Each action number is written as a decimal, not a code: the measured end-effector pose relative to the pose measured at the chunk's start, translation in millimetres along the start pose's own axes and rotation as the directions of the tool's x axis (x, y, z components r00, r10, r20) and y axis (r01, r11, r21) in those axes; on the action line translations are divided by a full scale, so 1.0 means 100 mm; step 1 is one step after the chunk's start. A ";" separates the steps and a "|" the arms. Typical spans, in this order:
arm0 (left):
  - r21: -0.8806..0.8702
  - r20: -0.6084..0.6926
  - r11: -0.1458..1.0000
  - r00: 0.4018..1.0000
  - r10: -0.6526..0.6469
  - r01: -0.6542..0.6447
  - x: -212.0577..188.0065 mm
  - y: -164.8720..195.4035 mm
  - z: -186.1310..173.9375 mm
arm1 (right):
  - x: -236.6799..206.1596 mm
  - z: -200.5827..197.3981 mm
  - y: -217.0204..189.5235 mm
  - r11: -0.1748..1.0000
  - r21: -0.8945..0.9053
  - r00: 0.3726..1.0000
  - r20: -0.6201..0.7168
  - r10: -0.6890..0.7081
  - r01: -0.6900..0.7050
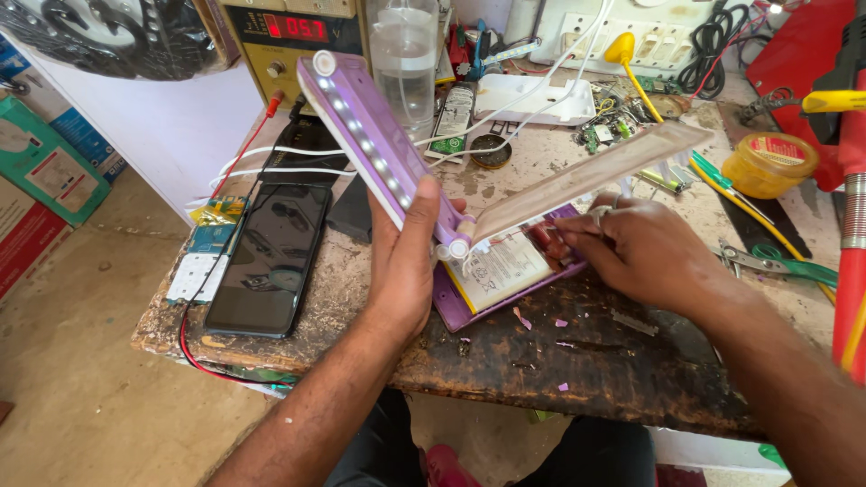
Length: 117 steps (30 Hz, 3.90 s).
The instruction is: The person assembles a purple plastic device by inserting a battery, connecting wires, and closing the casing. They use pliers to trim plastic and a screwdriver to adjust internal components before snapping the cover shut.
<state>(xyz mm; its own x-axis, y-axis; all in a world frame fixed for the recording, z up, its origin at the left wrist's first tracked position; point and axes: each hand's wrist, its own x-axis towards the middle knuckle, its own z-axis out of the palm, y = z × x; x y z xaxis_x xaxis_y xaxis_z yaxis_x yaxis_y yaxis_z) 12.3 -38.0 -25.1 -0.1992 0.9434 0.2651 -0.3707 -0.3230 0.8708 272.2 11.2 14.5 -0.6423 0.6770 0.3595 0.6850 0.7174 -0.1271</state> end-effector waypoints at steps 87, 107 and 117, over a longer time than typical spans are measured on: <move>0.907 0.107 0.391 0.983 0.150 -0.158 -0.54 0.37 -0.15 | 0.06 0.00 -0.18 0.965 0.258 0.973 0.208 -0.102 0.047; 0.902 0.138 0.355 0.943 0.304 -0.246 -0.91 0.12 0.29 | 0.06 -0.01 0.03 0.747 0.641 0.966 0.257 0.010 -0.178; 0.891 0.122 0.385 0.945 0.304 -0.239 -0.86 0.09 0.30 | 0.02 -0.06 -0.03 0.664 0.708 0.954 0.298 0.031 -0.243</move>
<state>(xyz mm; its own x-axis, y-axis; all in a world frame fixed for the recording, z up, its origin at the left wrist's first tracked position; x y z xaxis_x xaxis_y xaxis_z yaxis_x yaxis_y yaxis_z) 53.9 -120.0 -27.8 -0.1905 0.8024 0.5655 0.7134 -0.2825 0.6413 270.9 9.1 20.6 -0.6942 0.7170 0.0633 0.3672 0.4284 -0.8256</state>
